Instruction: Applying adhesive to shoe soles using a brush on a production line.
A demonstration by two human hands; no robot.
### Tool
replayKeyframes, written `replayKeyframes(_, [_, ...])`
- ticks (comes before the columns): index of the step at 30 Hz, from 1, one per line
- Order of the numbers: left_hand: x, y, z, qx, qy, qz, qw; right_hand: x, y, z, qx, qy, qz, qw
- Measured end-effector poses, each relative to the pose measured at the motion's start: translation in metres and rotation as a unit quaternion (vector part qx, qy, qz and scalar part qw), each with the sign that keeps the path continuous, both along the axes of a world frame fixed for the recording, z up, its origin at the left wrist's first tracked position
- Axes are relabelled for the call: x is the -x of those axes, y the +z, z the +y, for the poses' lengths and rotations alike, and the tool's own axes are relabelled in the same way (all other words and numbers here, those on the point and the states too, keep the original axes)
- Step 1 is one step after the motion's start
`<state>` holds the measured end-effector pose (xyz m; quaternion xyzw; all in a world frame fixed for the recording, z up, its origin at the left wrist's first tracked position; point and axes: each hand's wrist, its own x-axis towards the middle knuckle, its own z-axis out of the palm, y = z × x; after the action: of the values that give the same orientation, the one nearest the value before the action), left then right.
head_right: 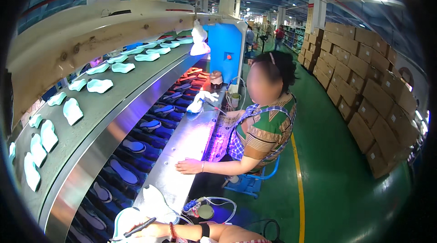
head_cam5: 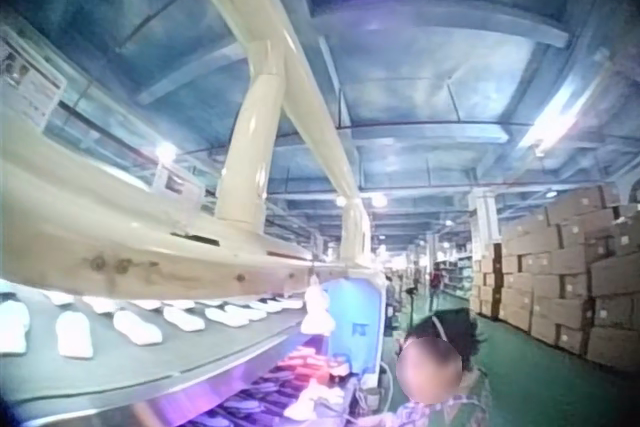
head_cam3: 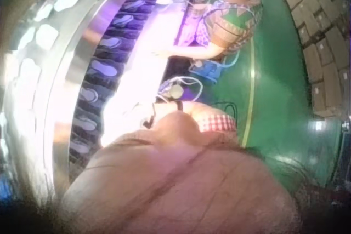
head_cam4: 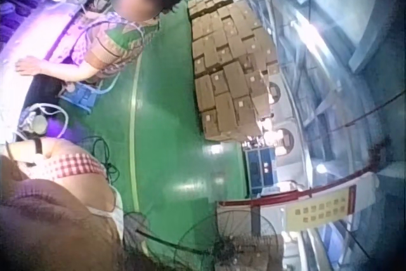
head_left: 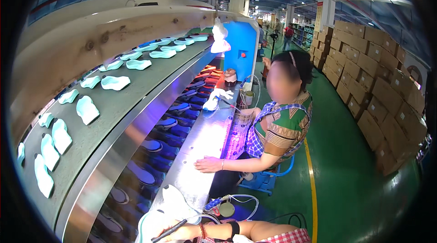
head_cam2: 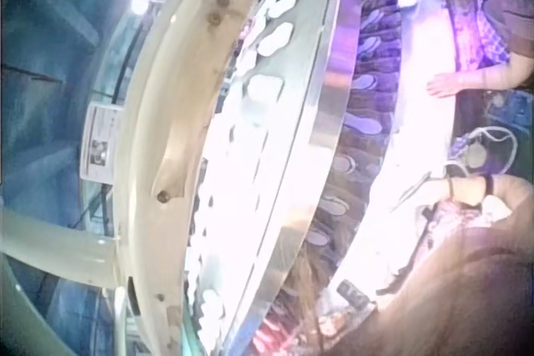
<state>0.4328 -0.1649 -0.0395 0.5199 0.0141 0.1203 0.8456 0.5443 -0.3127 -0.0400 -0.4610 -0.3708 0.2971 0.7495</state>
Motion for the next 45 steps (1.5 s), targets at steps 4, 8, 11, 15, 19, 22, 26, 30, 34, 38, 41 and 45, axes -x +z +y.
replayKeyframes(4, [0.015,-0.004,0.010,-0.020,0.012,-0.005,1.000,0.011,-0.004,0.012,0.018,0.023,0.048,0.998])
replayKeyframes(8, [-0.001,0.008,0.033,-0.049,-0.003,-0.011,0.999,0.008,0.006,0.010,0.032,-0.071,-0.187,0.979])
replayKeyframes(11, [0.029,0.002,0.032,-0.060,0.070,0.021,0.996,0.021,0.030,0.007,0.019,0.060,-0.068,0.996])
replayKeyframes(15, [0.023,-0.032,0.056,-0.032,0.129,0.019,0.991,0.011,0.057,-0.008,-0.005,0.071,-0.106,0.992])
replayKeyframes(19, [0.002,-0.103,0.046,0.069,0.088,0.025,0.993,0.011,0.037,0.002,0.082,0.056,-0.020,0.995])
replayKeyframes(22, [-0.021,-0.070,0.025,0.430,0.038,0.055,0.900,0.001,0.019,0.005,0.145,0.001,0.011,0.989])
replayKeyframes(26, [-0.004,-0.055,0.019,0.470,-0.010,0.049,0.881,0.000,0.011,0.012,0.154,0.006,0.054,0.987])
replayKeyframes(30, [0.003,-0.049,0.014,0.411,0.001,0.077,0.908,-0.008,0.009,0.030,0.176,0.019,-0.020,0.984])
replayKeyframes(34, [0.001,-0.031,0.000,0.425,0.056,0.048,0.902,-0.009,0.029,0.048,0.215,0.012,-0.072,0.974])
replayKeyframes(38, [-0.007,-0.031,-0.006,0.289,0.259,0.106,0.916,0.007,0.039,0.051,0.111,-0.018,-0.366,0.924])
replayKeyframes(41, [0.001,-0.028,0.006,0.288,0.273,0.099,0.913,0.024,0.038,0.040,0.067,-0.044,-0.447,0.891])
replayKeyframes(45, [0.011,-0.010,0.023,0.337,0.250,0.050,0.907,0.013,0.048,0.004,0.112,0.163,-0.409,0.891])
